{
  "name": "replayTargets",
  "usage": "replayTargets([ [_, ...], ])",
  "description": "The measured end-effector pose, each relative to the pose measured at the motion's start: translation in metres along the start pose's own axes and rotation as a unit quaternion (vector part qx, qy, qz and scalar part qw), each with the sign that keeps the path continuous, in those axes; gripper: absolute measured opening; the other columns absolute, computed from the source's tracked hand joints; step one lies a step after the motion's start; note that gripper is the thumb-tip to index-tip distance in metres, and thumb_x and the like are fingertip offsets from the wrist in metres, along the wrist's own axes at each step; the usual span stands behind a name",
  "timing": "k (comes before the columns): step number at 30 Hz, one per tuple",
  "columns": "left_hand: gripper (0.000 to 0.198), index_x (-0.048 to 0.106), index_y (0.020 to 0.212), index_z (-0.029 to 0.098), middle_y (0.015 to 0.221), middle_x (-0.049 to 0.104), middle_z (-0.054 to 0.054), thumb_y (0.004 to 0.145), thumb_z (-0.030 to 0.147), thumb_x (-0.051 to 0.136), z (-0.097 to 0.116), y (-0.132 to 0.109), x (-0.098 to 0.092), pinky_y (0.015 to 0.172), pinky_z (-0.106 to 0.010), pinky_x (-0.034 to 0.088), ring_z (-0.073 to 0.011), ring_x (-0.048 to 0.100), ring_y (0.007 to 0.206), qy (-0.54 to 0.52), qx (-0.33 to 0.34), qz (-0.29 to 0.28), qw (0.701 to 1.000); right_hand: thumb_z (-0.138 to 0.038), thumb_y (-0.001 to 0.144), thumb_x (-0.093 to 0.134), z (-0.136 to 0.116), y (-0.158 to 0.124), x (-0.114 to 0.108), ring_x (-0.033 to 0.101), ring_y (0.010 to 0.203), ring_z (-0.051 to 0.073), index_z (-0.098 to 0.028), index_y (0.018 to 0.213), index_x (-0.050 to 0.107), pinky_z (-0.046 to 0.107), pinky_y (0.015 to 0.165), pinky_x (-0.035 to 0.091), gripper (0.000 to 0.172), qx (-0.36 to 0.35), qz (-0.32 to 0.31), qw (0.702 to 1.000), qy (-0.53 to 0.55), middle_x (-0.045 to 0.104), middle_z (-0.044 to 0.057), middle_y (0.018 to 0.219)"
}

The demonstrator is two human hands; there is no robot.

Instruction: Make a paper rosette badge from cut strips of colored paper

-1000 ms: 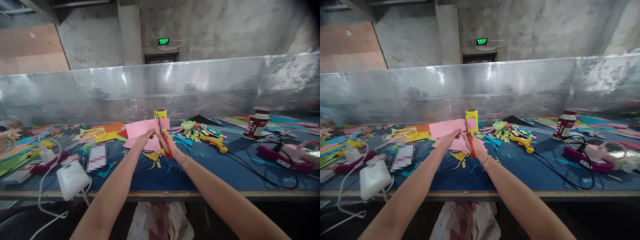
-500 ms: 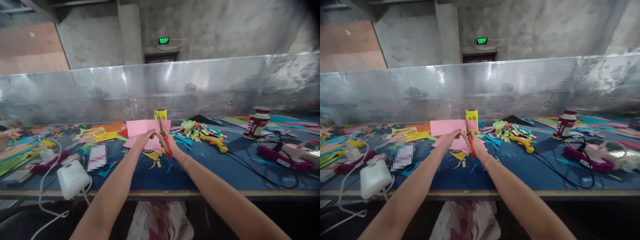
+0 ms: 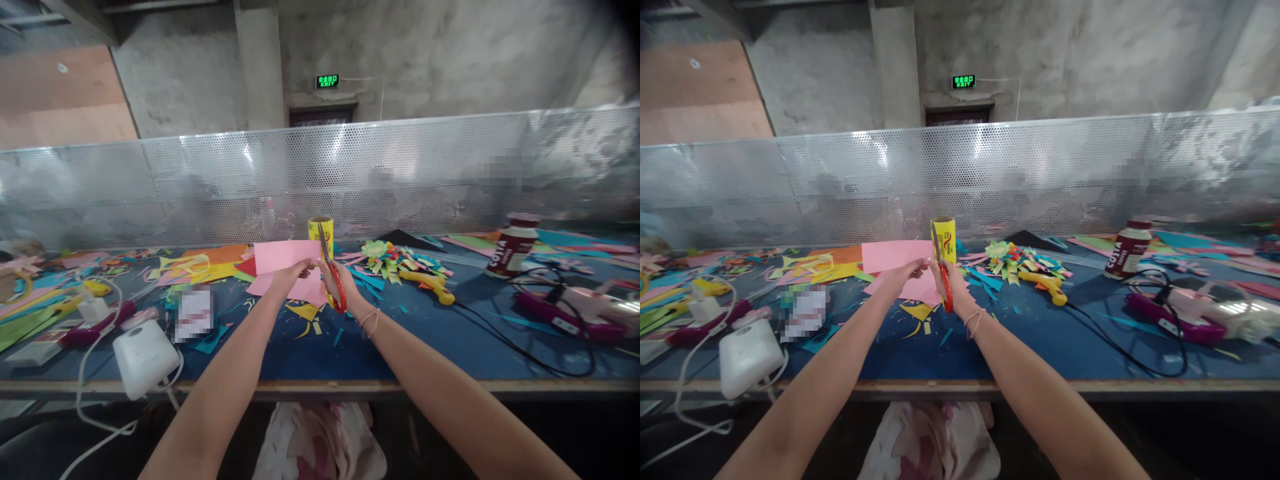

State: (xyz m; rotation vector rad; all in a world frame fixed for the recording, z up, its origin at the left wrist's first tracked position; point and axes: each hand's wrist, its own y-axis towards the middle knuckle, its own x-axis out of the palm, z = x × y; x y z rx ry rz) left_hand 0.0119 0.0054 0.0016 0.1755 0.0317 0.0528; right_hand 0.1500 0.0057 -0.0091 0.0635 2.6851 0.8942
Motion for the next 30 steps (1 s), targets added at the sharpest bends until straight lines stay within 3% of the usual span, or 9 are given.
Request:
replayTargets([
  [5, 0.018, 0.066, 0.071, 0.014, 0.077, 0.066, -0.008, 0.069, 0.029, 0.056, 0.004, -0.002, 0.002, 0.073, -0.028, 0.045, -0.0133, 0.057, 0.069, -0.09, 0.024, 0.012, 0.996, -0.052, 0.069, 0.054, 0.002, 0.003, -0.002, 0.049, 0.057, 0.014, -0.02, 0.071, 0.045, 0.028, 0.054, 0.041, 0.033, 0.006, 0.02, 0.998, 0.051, 0.052, 0.0, 0.062],
  [15, 0.012, 0.064, 0.065, 0.013, 0.066, 0.065, -0.007, 0.067, 0.022, 0.057, 0.007, -0.009, 0.007, 0.063, -0.025, 0.046, -0.0115, 0.055, 0.059, -0.092, -0.019, -0.07, 0.993, -0.04, 0.058, 0.065, 0.002, 0.01, -0.005, 0.046, 0.052, 0.011, -0.021, 0.077, 0.044, 0.026, 0.05, 0.039, 0.034, 0.053, 0.061, 0.984, 0.16, 0.048, -0.005, 0.061],
  [22, 0.018, 0.062, 0.068, 0.012, 0.057, 0.062, -0.004, 0.061, 0.028, 0.065, 0.0, 0.004, -0.002, 0.053, -0.025, 0.045, -0.0103, 0.053, 0.048, -0.15, 0.063, 0.042, 0.986, -0.039, 0.059, 0.065, 0.002, 0.017, -0.017, 0.045, 0.05, 0.01, -0.022, 0.075, 0.042, 0.025, 0.047, 0.036, 0.033, 0.033, 0.083, 0.984, 0.152, 0.045, -0.005, 0.058],
  [30, 0.025, 0.063, 0.072, 0.011, 0.058, 0.063, -0.004, 0.059, 0.032, 0.069, -0.006, 0.011, -0.006, 0.055, -0.027, 0.049, -0.0115, 0.054, 0.048, -0.115, 0.103, 0.099, 0.983, -0.046, 0.063, 0.062, 0.009, 0.019, -0.024, 0.043, 0.048, 0.01, -0.022, 0.075, 0.042, 0.025, 0.045, 0.035, 0.033, 0.034, 0.109, 0.986, 0.122, 0.043, -0.005, 0.056],
])
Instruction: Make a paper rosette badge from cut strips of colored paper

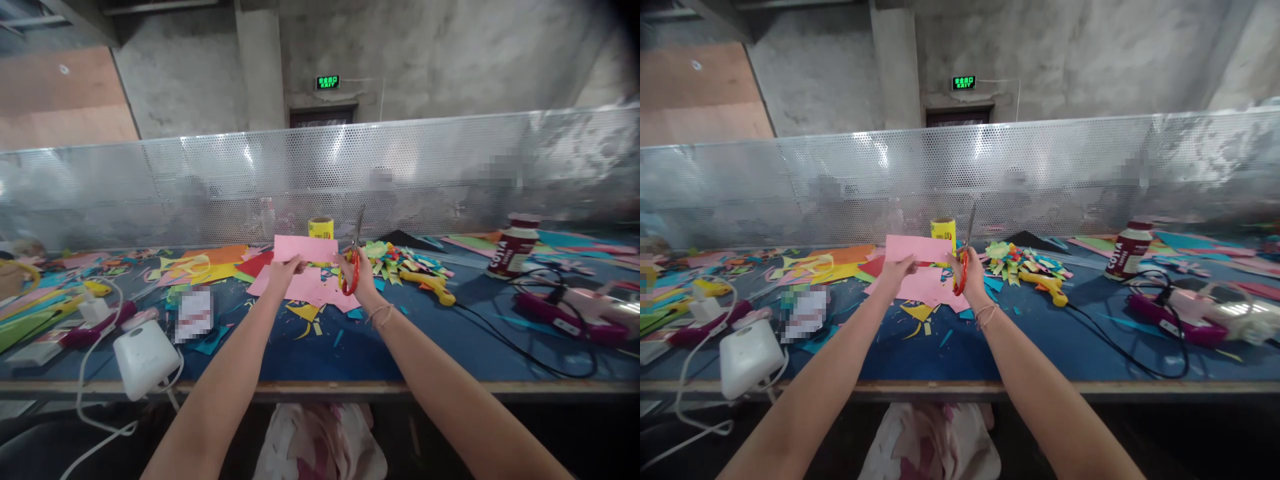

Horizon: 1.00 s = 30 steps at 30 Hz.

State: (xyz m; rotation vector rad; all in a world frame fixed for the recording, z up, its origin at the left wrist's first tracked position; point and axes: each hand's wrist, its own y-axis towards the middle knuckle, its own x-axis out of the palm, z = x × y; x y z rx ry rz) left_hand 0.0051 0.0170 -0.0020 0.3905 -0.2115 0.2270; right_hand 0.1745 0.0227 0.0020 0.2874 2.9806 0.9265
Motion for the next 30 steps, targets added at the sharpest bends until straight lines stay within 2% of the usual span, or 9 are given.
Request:
replayTargets([
  [3, 0.026, 0.063, 0.076, 0.012, 0.061, 0.064, -0.003, 0.061, 0.032, 0.067, 0.003, 0.0, -0.001, 0.06, -0.028, 0.05, -0.012, 0.056, 0.052, -0.02, 0.042, 0.052, 0.998, -0.048, 0.066, 0.059, -0.003, -0.005, 0.001, 0.042, 0.049, 0.01, -0.022, 0.074, 0.043, 0.026, 0.047, 0.036, 0.032, -0.01, -0.028, 0.999, -0.04, 0.043, -0.005, 0.057],
  [9, 0.028, 0.062, 0.08, 0.011, 0.068, 0.065, -0.004, 0.062, 0.032, 0.067, 0.009, 0.005, -0.003, 0.069, -0.03, 0.05, -0.0138, 0.06, 0.063, -0.082, 0.095, 0.159, 0.979, -0.05, 0.066, 0.06, 0.002, -0.021, 0.014, 0.045, 0.054, 0.013, -0.023, 0.077, 0.041, 0.027, 0.052, 0.038, 0.035, 0.0, -0.132, 0.99, -0.051, 0.045, -0.004, 0.06],
  [12, 0.029, 0.061, 0.085, 0.014, 0.075, 0.066, -0.004, 0.064, 0.032, 0.066, 0.012, 0.007, -0.002, 0.073, -0.03, 0.05, -0.0143, 0.062, 0.072, -0.119, 0.111, 0.184, 0.969, -0.05, 0.066, 0.06, 0.008, -0.028, 0.022, 0.041, 0.05, 0.012, -0.023, 0.077, 0.041, 0.027, 0.048, 0.035, 0.035, 0.011, -0.168, 0.984, -0.052, 0.041, -0.005, 0.056],
  [16, 0.031, 0.062, 0.086, 0.014, 0.077, 0.067, -0.005, 0.061, 0.032, 0.068, 0.015, 0.003, 0.002, 0.076, -0.03, 0.05, -0.0151, 0.063, 0.075, -0.142, 0.092, 0.159, 0.973, -0.046, 0.067, 0.061, 0.004, -0.036, 0.025, 0.038, 0.049, 0.011, -0.023, 0.078, 0.042, 0.027, 0.047, 0.033, 0.032, -0.005, -0.205, 0.977, -0.065, 0.04, -0.005, 0.056],
  [21, 0.029, 0.063, 0.08, 0.011, 0.075, 0.067, -0.006, 0.061, 0.031, 0.069, 0.014, -0.007, 0.009, 0.078, -0.033, 0.049, -0.0161, 0.063, 0.073, -0.127, 0.066, 0.098, 0.985, -0.046, 0.067, 0.06, -0.006, -0.042, 0.026, 0.041, 0.053, 0.012, -0.023, 0.077, 0.044, 0.029, 0.052, 0.037, 0.03, -0.041, -0.205, 0.977, -0.042, 0.043, -0.003, 0.06],
  [26, 0.032, 0.064, 0.081, 0.01, 0.076, 0.067, -0.008, 0.06, 0.034, 0.07, 0.007, -0.009, 0.011, 0.076, -0.033, 0.05, -0.0165, 0.063, 0.071, -0.085, 0.047, 0.065, 0.993, -0.045, 0.072, 0.054, -0.002, -0.042, 0.03, 0.045, 0.058, 0.014, -0.022, 0.08, 0.044, 0.03, 0.055, 0.04, 0.027, -0.024, -0.198, 0.979, -0.043, 0.048, 0.0, 0.069],
  [30, 0.034, 0.065, 0.079, 0.009, 0.075, 0.067, -0.009, 0.061, 0.038, 0.069, 0.003, -0.008, 0.01, 0.075, -0.033, 0.05, -0.0173, 0.063, 0.07, -0.052, 0.033, 0.058, 0.996, -0.047, 0.074, 0.051, -0.003, -0.042, 0.031, 0.045, 0.06, 0.015, -0.022, 0.081, 0.043, 0.03, 0.057, 0.041, 0.028, -0.011, -0.192, 0.98, -0.054, 0.046, 0.0, 0.068],
])
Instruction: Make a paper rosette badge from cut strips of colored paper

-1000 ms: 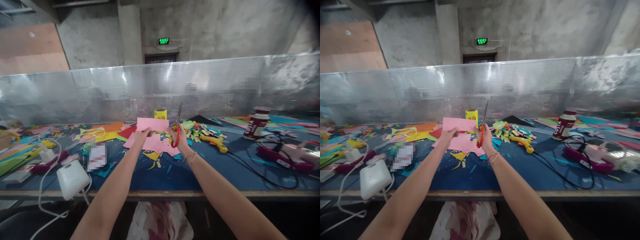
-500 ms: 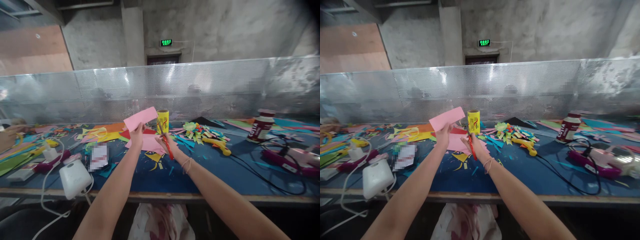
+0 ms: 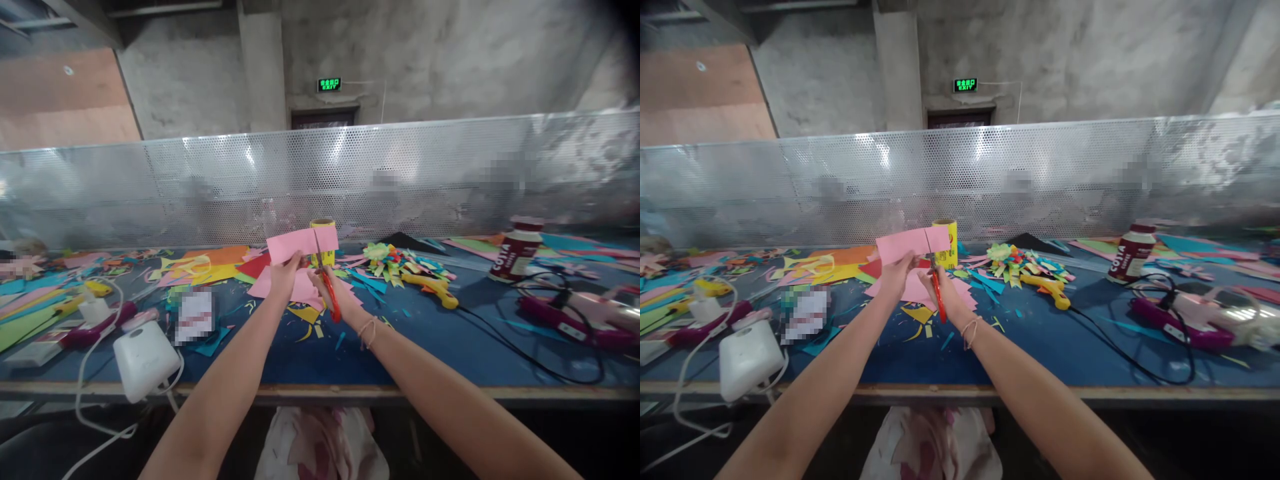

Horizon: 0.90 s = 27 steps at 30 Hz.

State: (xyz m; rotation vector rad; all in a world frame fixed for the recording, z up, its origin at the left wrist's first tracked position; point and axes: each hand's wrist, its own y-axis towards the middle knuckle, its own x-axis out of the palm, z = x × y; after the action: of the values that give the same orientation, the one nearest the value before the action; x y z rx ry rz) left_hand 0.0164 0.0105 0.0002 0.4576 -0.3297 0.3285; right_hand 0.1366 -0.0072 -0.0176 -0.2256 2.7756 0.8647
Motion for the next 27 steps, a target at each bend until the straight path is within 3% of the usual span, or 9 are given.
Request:
replayTargets([
  [15, 0.035, 0.065, 0.082, 0.01, 0.075, 0.068, -0.009, 0.059, 0.036, 0.071, 0.001, -0.003, 0.002, 0.075, -0.035, 0.051, -0.0175, 0.063, 0.068, -0.031, -0.003, -0.023, 0.999, -0.05, 0.078, 0.043, -0.001, 0.001, 0.001, 0.047, 0.059, 0.017, -0.022, 0.076, 0.042, 0.037, 0.056, 0.045, 0.028, -0.023, 0.022, 0.999, -0.02, 0.047, 0.002, 0.063],
  [22, 0.032, 0.065, 0.08, 0.01, 0.075, 0.068, -0.009, 0.06, 0.034, 0.07, 0.004, -0.004, 0.004, 0.078, -0.037, 0.049, -0.018, 0.064, 0.07, -0.03, -0.014, -0.01, 0.999, -0.047, 0.076, 0.046, 0.005, 0.006, 0.003, 0.046, 0.056, 0.014, -0.021, 0.071, 0.041, 0.033, 0.055, 0.043, 0.027, -0.037, 0.046, 0.997, -0.058, 0.048, 0.001, 0.064],
  [27, 0.03, 0.065, 0.079, 0.01, 0.075, 0.068, -0.008, 0.06, 0.032, 0.07, 0.008, -0.008, 0.006, 0.078, -0.036, 0.05, -0.0163, 0.063, 0.067, -0.042, -0.025, -0.012, 0.999, -0.048, 0.072, 0.053, 0.001, 0.005, 0.003, 0.044, 0.052, 0.012, -0.021, 0.064, 0.04, 0.03, 0.053, 0.038, 0.03, -0.01, 0.06, 0.994, -0.09, 0.048, 0.0, 0.059],
])
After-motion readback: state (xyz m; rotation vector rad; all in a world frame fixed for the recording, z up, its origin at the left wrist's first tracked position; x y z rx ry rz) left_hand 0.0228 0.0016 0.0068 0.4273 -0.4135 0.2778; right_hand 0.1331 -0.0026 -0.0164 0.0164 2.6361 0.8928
